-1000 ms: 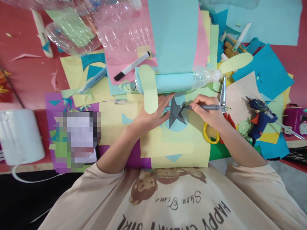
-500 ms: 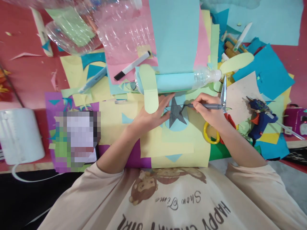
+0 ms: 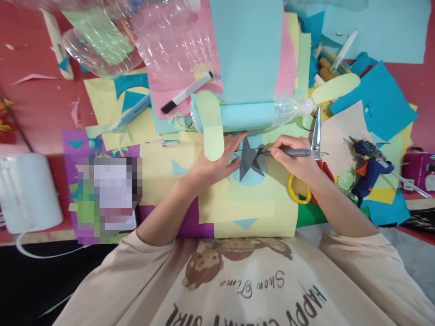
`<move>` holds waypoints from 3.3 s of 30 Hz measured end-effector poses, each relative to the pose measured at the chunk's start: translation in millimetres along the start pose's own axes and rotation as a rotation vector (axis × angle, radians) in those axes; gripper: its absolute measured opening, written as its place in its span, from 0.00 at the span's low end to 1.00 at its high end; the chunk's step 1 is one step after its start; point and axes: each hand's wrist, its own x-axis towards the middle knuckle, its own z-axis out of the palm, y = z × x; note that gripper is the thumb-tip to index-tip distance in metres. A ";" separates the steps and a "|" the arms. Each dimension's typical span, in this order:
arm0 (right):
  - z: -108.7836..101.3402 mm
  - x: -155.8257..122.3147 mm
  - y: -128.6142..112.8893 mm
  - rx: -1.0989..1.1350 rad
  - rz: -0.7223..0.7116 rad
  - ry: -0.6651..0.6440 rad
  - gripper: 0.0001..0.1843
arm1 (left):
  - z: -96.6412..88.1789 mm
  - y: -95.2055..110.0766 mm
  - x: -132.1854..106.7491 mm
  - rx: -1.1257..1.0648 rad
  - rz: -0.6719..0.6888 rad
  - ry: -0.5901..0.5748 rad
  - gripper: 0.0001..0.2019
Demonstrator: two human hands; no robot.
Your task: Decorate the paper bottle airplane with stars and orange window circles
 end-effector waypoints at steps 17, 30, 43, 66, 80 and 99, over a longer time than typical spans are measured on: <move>0.5 0.2 0.5 0.032 0.017 0.056 0.08 | 0.4 -0.6 0.3 0.030 -0.001 0.005 0.25; -0.5 0.1 -0.8 0.005 -0.023 -0.011 0.08 | 0.3 0.4 0.5 0.034 0.009 0.008 0.25; 1.4 -0.1 2.7 0.031 -0.001 0.029 0.09 | -1.1 0.1 1.1 0.047 0.010 -0.009 0.25; 0.6 -0.3 -2.0 0.017 -0.011 -0.028 0.12 | 0.0 0.6 1.0 0.046 0.003 0.008 0.24; 0.4 0.2 3.7 0.023 -0.025 0.011 0.08 | 0.0 0.3 0.4 0.054 0.006 0.011 0.24; 0.1 -0.4 1.1 0.008 0.003 -0.010 0.08 | 0.5 -0.4 0.3 0.035 -0.007 -0.004 0.25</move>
